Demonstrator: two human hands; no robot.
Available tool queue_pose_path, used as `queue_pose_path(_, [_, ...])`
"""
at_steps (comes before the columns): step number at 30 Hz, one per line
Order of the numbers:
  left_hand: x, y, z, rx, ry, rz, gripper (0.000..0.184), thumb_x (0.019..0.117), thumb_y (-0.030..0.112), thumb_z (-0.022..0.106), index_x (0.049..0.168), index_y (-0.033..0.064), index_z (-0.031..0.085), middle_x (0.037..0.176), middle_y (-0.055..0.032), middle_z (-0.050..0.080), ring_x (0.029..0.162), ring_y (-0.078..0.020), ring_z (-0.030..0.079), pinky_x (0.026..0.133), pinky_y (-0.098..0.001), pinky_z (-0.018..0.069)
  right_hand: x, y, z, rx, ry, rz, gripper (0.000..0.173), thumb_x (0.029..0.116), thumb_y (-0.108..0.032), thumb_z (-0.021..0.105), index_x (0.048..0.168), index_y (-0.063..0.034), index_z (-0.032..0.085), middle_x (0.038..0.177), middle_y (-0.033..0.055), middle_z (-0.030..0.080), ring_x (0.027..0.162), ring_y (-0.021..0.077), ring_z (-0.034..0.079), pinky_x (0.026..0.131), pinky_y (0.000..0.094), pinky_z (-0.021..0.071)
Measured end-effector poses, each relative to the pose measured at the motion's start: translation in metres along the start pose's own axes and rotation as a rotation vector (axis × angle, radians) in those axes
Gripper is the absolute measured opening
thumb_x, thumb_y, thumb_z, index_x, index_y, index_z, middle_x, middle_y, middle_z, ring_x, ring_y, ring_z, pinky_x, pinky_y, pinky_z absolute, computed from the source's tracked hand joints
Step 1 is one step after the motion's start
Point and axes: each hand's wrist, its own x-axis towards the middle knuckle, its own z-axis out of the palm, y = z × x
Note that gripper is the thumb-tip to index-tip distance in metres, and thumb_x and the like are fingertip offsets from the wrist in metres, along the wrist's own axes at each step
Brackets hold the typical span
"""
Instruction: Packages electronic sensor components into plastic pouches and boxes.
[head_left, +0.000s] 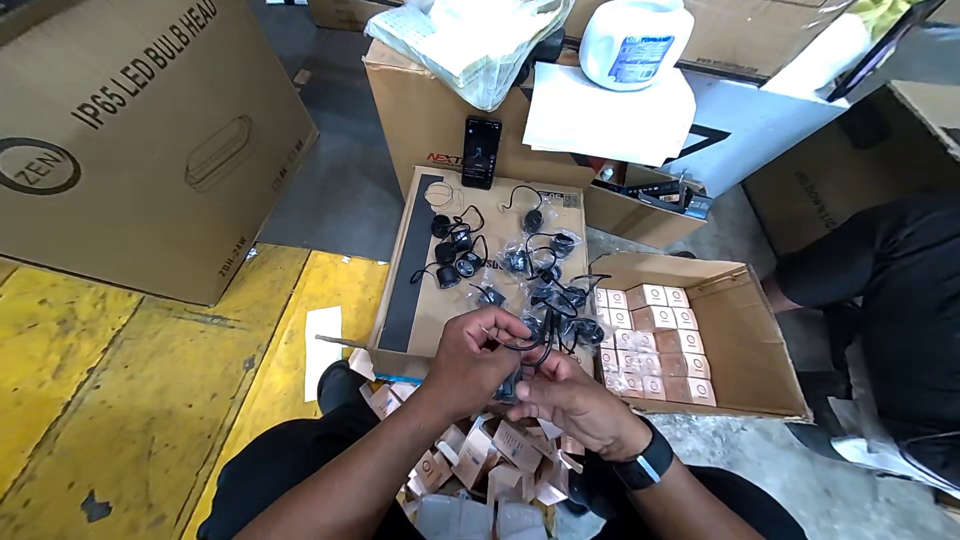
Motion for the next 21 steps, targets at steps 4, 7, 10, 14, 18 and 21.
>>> queue_pose_path(4, [-0.0009, 0.0012, 0.0026, 0.186, -0.046, 0.097, 0.013, 0.0874, -0.001, 0.066, 0.099, 0.0008, 0.071, 0.081, 0.0000, 0.069, 0.071, -0.0054, 0.064, 0.066, -0.0207, 0.0552, 0.0030, 0.0060, 0.0020, 0.070, 0.084, -0.030, 0.045, 0.0853, 0.001, 0.074, 0.128, -0.0027, 0.060, 0.108, 0.0120, 0.070, 0.091, 0.0207, 0.071, 0.080, 0.0387, 0.0622])
queue_pose_path(7, [-0.0002, 0.0012, 0.0017, 0.257, -0.036, 0.115, 0.021, 0.0885, 0.001, 0.063, 0.108, 0.0005, 0.071, 0.074, 0.0036, 0.063, 0.065, -0.0032, 0.058, 0.061, -0.0186, 0.0502, 0.0046, 0.0048, 0.0008, 0.038, 0.130, -0.072, 0.044, 0.0845, 0.001, 0.075, 0.126, 0.0003, 0.062, 0.106, 0.0126, 0.070, 0.089, 0.0188, 0.070, 0.080, 0.0363, 0.0615])
queue_pose_path(10, [-0.0003, 0.0036, -0.0011, 0.267, -0.021, 0.019, 0.032, 0.0887, 0.003, 0.059, 0.119, 0.0021, 0.071, 0.067, 0.0051, 0.060, 0.056, -0.0022, 0.052, 0.053, -0.0189, 0.0441, 0.0055, 0.0029, -0.0029, 0.021, 0.154, -0.129, 0.031, 0.0937, -0.007, 0.070, 0.123, 0.0023, 0.066, 0.108, 0.0147, 0.070, 0.088, 0.0182, 0.070, 0.078, 0.0348, 0.0613])
queue_pose_path(14, [0.0013, 0.0031, -0.0033, 0.291, -0.072, -0.060, 0.041, 0.0888, 0.006, 0.058, 0.129, 0.0031, 0.064, 0.066, 0.0060, 0.059, 0.054, -0.0021, 0.051, 0.053, -0.0194, 0.0444, 0.0062, -0.0004, -0.0031, -0.106, 0.264, -0.171, 0.025, 0.1039, -0.011, 0.054, 0.119, 0.0028, 0.069, 0.102, 0.0139, 0.072, 0.079, 0.0154, 0.070, 0.068, 0.0299, 0.0604])
queue_pose_path(18, [0.0013, -0.0006, -0.0033, 0.399, -0.162, -0.096, 0.029, 0.0874, 0.009, 0.059, 0.112, 0.0069, 0.073, 0.084, 0.0052, 0.070, 0.065, 0.0012, 0.057, 0.062, -0.0185, 0.0487, 0.0056, 0.0016, -0.0042, -0.317, 0.311, -0.195, 0.018, 0.1011, -0.011, 0.060, 0.106, 0.0000, 0.073, 0.092, 0.0084, 0.072, 0.073, 0.0128, 0.066, 0.061, 0.0276, 0.0564])
queue_pose_path(21, [0.0001, -0.0027, 0.0006, 0.414, -0.150, -0.087, 0.013, 0.0880, 0.009, 0.060, 0.090, 0.0082, 0.073, 0.079, 0.0056, 0.068, 0.070, 0.0018, 0.061, 0.064, -0.0173, 0.0503, 0.0035, 0.0006, -0.0016, -0.408, 0.332, -0.203, 0.016, 0.1011, -0.013, 0.061, 0.105, -0.0011, 0.071, 0.092, 0.0077, 0.071, 0.073, 0.0141, 0.066, 0.061, 0.0287, 0.0566])
